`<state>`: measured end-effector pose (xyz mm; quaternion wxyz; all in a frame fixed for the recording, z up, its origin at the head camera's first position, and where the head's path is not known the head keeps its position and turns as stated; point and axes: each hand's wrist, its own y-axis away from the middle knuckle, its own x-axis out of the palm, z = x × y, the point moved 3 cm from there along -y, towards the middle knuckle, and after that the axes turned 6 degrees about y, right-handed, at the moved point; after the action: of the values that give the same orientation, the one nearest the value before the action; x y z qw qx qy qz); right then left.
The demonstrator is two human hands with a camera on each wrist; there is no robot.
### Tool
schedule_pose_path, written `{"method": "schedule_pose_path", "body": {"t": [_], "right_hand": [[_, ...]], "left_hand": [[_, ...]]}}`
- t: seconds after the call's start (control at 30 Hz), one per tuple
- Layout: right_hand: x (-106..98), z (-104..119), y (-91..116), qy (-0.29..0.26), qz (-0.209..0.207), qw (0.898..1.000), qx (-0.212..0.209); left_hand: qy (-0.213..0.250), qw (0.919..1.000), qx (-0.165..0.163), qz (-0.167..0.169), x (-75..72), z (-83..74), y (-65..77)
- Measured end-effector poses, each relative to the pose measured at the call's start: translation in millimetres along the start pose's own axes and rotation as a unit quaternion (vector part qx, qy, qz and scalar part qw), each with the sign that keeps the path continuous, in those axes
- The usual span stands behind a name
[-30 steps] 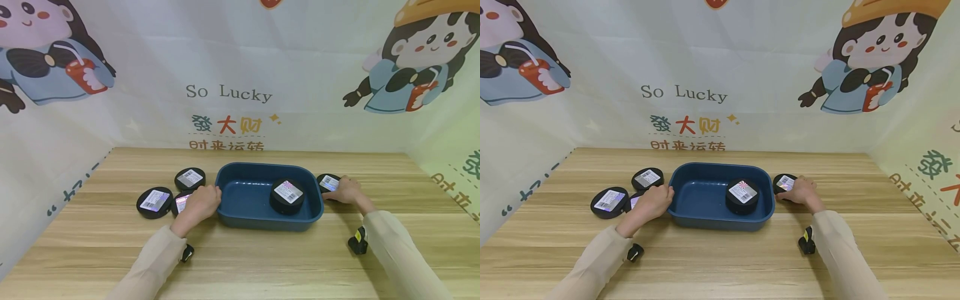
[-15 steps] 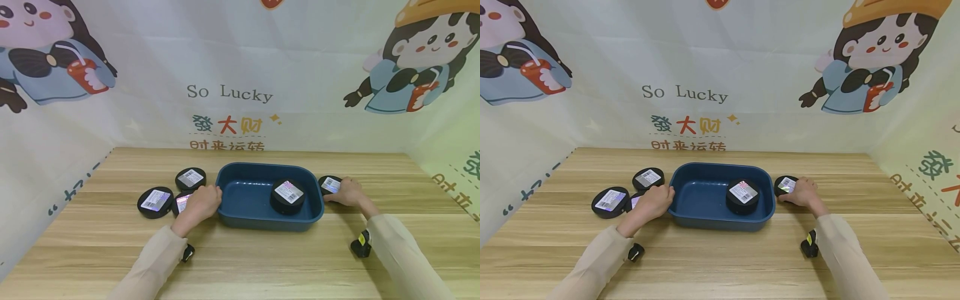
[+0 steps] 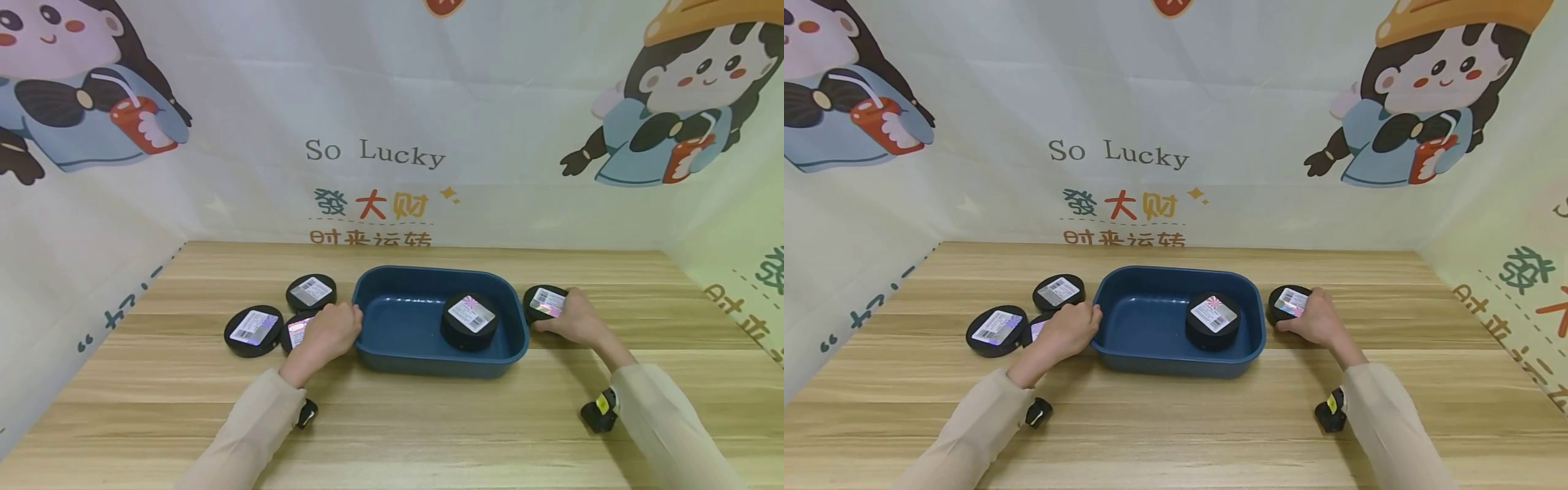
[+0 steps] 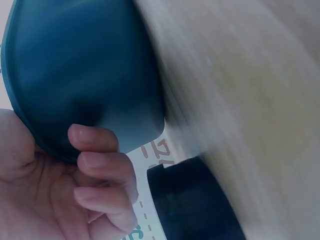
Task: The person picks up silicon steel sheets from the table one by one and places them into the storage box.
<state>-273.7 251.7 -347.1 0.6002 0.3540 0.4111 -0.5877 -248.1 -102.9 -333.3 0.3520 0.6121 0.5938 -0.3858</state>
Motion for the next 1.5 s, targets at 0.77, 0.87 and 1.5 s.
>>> {"method": "schedule_pose_path", "body": {"t": [0.77,0.87,1.5], "right_hand": [[-18.5,13.8,22.9,-0.075,-0.044,0.996,0.005],[-21.4,19.4,26.3,-0.084,-0.052,0.995,0.001],[-30.2,57.8,50.9,-0.116,-0.088,0.986,-0.076]], "left_hand": [[0.0,1.0,-0.002,0.001,-0.3,0.2,0.5],[0.002,1.0,-0.004,0.003,-0.7,0.1,0.7],[0.002,1.0,-0.003,0.003,-0.1,0.8,0.2]]}}
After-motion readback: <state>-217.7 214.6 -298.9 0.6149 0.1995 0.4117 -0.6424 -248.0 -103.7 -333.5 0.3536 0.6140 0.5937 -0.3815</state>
